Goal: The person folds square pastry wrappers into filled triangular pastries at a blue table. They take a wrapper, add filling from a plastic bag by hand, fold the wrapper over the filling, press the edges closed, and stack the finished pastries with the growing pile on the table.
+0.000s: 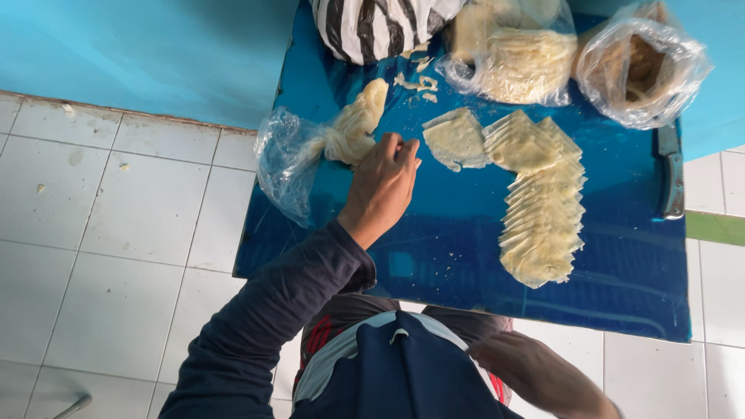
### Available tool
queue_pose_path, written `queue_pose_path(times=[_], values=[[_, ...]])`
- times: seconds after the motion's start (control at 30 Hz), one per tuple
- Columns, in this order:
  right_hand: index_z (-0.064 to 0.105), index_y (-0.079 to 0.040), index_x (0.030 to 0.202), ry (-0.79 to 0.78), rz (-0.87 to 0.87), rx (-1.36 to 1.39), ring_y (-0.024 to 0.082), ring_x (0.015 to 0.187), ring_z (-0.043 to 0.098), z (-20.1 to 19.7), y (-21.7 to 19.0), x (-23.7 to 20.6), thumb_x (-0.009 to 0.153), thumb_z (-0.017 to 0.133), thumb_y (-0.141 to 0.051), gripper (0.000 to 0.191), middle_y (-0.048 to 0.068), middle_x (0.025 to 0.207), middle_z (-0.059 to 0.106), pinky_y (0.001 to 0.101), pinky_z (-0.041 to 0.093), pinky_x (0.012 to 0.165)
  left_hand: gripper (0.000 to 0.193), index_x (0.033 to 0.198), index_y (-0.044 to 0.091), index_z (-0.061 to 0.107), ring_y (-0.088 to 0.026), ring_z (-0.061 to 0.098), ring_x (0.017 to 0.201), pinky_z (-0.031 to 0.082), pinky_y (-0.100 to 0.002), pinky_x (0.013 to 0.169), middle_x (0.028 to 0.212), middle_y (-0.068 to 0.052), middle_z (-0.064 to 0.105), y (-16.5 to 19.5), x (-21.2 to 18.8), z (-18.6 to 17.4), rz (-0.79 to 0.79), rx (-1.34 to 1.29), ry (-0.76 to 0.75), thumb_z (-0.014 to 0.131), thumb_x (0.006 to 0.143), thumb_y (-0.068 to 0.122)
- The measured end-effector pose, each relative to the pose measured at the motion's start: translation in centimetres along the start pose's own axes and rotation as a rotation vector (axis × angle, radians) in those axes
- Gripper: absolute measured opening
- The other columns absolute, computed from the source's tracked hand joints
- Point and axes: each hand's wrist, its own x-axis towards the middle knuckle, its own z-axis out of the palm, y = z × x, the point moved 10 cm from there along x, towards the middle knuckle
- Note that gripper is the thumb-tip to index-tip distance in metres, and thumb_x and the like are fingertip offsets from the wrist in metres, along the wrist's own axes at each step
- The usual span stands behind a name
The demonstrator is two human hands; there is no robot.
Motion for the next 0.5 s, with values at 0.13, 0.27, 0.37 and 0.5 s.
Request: queue_pose_path(times=[0.13,0.27,0.37,0.5], values=[[0.074,-0.011,0.117,0.234,-0.331,-0.292,0.023,0.091,0.076,-6.6,-7.1,-1.4,0.085,0.077,-0.018,0.032,0.003,0.107,0.08,0.0353,0.06,0.075,0.025,0.122,-0.003,0.063,-0.027,0.06,0.093,0.054,-0.039,0.078,0.108,-0.015,0.056,0.2,0.4,1.7,0.057,0.076,-0.039,0.061,0.106,0.017],[0.069,-0.004,0.119,0.43,-0.278,-0.415,0.03,0.09,0.071,-13.3,-8.1,3.9,0.084,0.073,-0.011,0.036,0.012,0.104,0.074,0.0412,0.056,0.075,0.024,0.122,0.0,0.066,-0.027,0.06,0.093,0.054,-0.041,0.078,0.108,-0.013,0.057,0.4,0.6,2.0,0.069,0.028,-0.025,0.063,0.104,0.016],[0.068,-0.004,0.116,0.562,-0.38,-0.592,0.038,0.096,0.067,-15.7,-9.1,10.4,0.092,0.073,-0.016,0.028,0.016,0.105,0.07,0.044,0.054,0.082,0.024,0.121,0.0,0.067,-0.028,0.06,0.093,0.054,-0.041,0.077,0.107,-0.013,0.057,0.6,0.6,1.4,0.06,-0.01,-0.011,0.064,0.101,0.014],[0.068,-0.005,0.108,0.641,-0.399,-0.687,0.037,0.095,0.067,-16.0,-8.2,16.0,0.089,0.075,-0.019,0.025,0.015,0.101,0.068,0.043,0.055,0.085,0.021,0.12,0.001,0.068,-0.027,0.061,0.092,0.054,-0.04,0.077,0.105,-0.012,0.058,0.7,0.6,0.5,0.044,-0.032,0.004,0.064,0.103,0.011]])
